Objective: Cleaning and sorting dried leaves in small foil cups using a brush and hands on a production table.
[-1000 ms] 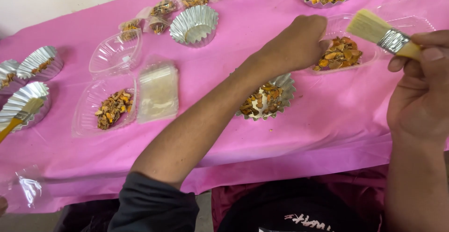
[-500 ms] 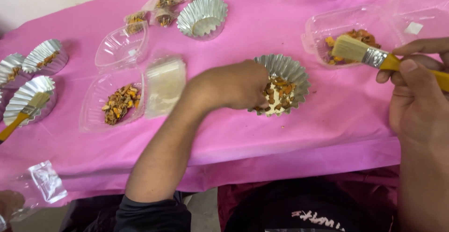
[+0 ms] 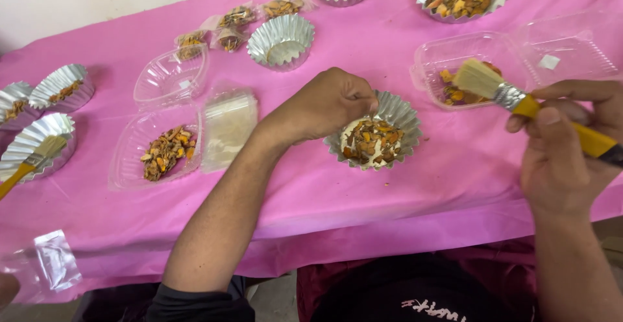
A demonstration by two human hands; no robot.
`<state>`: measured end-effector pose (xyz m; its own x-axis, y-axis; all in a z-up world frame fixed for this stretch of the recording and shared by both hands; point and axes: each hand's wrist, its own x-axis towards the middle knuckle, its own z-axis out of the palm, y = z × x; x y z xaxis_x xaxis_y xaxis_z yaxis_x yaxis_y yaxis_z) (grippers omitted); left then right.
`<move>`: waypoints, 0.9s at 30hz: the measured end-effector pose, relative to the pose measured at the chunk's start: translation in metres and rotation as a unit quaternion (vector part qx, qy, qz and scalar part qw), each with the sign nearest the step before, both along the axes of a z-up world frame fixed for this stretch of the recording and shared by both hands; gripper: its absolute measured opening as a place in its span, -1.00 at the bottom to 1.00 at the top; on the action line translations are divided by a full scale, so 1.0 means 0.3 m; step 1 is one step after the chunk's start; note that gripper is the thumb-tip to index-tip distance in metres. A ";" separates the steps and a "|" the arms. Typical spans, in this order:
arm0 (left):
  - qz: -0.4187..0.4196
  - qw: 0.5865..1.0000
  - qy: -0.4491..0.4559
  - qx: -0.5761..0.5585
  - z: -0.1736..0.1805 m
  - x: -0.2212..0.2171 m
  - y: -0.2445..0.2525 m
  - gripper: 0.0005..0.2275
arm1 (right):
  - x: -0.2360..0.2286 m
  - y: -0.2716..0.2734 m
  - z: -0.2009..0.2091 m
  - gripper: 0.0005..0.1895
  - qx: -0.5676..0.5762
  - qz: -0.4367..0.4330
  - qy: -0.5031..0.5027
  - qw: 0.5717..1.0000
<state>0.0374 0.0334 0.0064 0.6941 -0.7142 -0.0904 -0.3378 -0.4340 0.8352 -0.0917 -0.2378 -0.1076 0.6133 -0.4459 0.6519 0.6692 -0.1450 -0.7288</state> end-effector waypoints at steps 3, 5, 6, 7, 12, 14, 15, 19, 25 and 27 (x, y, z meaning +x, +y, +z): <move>0.026 0.997 0.008 -0.068 -0.017 -0.003 -0.026 -0.77 | -0.029 0.109 0.101 -0.87 -0.105 0.019 -0.019 0.994; 0.028 0.995 0.007 -0.097 -0.016 0.001 -0.026 -0.79 | -0.016 0.166 0.169 -0.86 -0.146 0.002 -0.034 0.989; 0.034 0.991 0.009 -0.126 -0.017 0.003 -0.024 -0.79 | -0.010 0.197 0.202 -0.83 -0.189 -0.011 -0.047 0.981; 0.031 0.992 0.010 -0.123 -0.029 0.010 -0.021 -0.79 | 0.002 0.221 0.196 -0.83 -0.187 -0.015 -0.046 0.981; 0.033 0.972 -0.033 -0.232 -0.033 0.023 0.008 -0.74 | -0.015 0.301 0.205 -0.91 -0.082 0.113 0.020 0.990; 0.031 0.974 -0.036 -0.222 -0.016 0.019 0.004 -0.78 | 0.023 0.279 0.198 -0.88 -0.095 0.066 -0.036 0.993; 0.027 0.977 -0.033 -0.209 -0.018 0.009 -0.001 -0.78 | 0.032 0.266 0.187 -0.84 -0.104 0.014 -0.089 0.990; 0.005 0.970 -0.037 -0.240 -0.017 0.002 0.003 -0.69 | 0.039 0.298 0.205 -0.90 -0.146 0.036 -0.114 0.982; 0.102 0.975 0.038 -0.193 0.036 0.003 -0.004 -0.80 | 0.025 0.325 0.264 -0.90 -0.061 -0.007 -0.069 0.996; 0.075 0.974 0.049 -0.209 -0.012 0.006 0.001 -0.81 | 0.016 0.323 0.252 -0.91 -0.167 0.044 -0.004 0.985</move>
<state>0.0394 0.0336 0.0028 0.7964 -0.5937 0.1150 -0.2065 -0.0883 0.9744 -0.0869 -0.1410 -0.0319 0.6344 -0.1507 0.7582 0.6957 -0.3163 -0.6450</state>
